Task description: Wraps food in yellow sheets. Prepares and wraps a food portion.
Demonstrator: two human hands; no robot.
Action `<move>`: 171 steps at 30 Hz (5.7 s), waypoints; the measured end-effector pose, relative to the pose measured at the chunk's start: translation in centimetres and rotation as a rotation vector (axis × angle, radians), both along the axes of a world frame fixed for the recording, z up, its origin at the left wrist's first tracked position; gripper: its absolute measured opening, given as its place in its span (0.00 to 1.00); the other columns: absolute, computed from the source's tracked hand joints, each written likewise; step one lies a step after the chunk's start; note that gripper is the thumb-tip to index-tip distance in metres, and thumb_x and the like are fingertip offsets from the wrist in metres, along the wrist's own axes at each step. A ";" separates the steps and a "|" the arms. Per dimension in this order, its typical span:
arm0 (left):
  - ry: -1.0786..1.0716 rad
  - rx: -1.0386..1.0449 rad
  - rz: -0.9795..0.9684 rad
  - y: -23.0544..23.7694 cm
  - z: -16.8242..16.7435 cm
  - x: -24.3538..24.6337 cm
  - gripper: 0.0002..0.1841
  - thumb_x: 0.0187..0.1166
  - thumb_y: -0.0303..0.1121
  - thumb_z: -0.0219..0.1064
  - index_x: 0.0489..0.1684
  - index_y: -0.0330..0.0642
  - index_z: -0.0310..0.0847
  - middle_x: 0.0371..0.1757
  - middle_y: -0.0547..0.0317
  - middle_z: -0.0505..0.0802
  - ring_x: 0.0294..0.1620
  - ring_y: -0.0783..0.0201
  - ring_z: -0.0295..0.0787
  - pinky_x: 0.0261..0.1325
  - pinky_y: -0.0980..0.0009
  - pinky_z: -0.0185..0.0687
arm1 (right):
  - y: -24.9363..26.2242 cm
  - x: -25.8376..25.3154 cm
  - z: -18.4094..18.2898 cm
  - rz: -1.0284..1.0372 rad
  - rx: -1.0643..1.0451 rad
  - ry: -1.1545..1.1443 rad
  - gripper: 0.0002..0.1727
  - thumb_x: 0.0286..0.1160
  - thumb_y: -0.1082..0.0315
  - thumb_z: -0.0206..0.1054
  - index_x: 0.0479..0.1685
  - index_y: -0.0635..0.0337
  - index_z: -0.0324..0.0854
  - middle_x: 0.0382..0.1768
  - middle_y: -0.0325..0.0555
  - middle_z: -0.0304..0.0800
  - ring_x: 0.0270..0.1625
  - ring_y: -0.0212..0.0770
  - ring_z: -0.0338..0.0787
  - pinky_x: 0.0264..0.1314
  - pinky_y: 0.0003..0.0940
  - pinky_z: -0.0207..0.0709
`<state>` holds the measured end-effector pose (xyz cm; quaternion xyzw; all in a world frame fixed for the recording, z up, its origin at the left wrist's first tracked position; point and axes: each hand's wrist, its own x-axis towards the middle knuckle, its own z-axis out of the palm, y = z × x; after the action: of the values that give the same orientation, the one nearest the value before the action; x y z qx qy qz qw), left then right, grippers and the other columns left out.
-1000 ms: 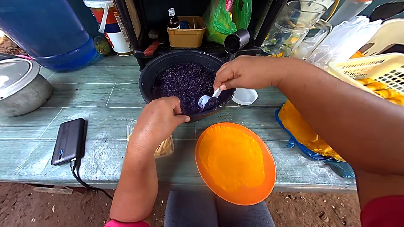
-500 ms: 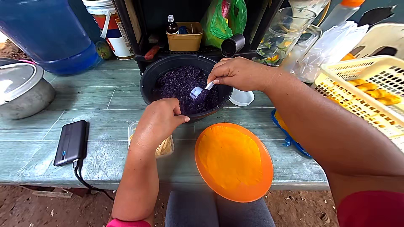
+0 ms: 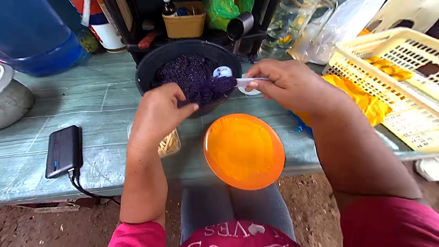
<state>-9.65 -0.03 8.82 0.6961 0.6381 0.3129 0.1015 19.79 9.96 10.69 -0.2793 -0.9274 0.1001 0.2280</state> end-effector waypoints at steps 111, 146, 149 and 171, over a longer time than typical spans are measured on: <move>0.373 -0.453 -0.455 2.2 -4.4 7.1 0.30 0.68 0.38 0.84 0.71 0.39 0.84 0.71 0.41 0.82 0.71 0.45 0.81 0.72 0.46 0.78 | -9.6 5.4 -9.4 -0.153 -0.293 0.021 0.15 0.87 0.59 0.62 0.58 0.52 0.93 0.45 0.44 0.92 0.52 0.41 0.90 0.57 0.44 0.82; 0.400 -0.476 -0.424 1.6 -4.2 7.1 0.45 0.55 0.52 0.89 0.75 0.42 0.78 0.79 0.43 0.76 0.78 0.39 0.72 0.74 0.37 0.72 | -8.9 8.4 -10.0 -0.199 -0.597 0.379 0.10 0.85 0.67 0.63 0.51 0.58 0.89 0.39 0.32 0.90 0.34 0.18 0.80 0.38 0.16 0.74; 0.344 -0.435 -0.485 1.7 -4.0 6.6 0.38 0.58 0.40 0.89 0.73 0.42 0.81 0.76 0.42 0.78 0.78 0.39 0.73 0.76 0.38 0.71 | -8.9 8.1 -9.6 -0.185 -0.589 0.429 0.10 0.84 0.66 0.64 0.52 0.57 0.89 0.44 0.33 0.92 0.44 0.20 0.87 0.51 0.19 0.81; 0.370 -0.470 -0.495 2.0 -4.2 6.2 0.28 0.75 0.42 0.78 0.71 0.37 0.82 0.72 0.42 0.81 0.69 0.45 0.82 0.71 0.43 0.77 | -8.3 6.0 -8.7 -0.150 -0.355 0.237 0.14 0.86 0.61 0.63 0.55 0.56 0.92 0.51 0.41 0.93 0.57 0.29 0.88 0.65 0.30 0.80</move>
<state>-3.44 1.97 4.65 0.8316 0.5125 -0.0068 0.2140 25.79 1.67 1.94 -0.3694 -0.8386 0.2765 0.2897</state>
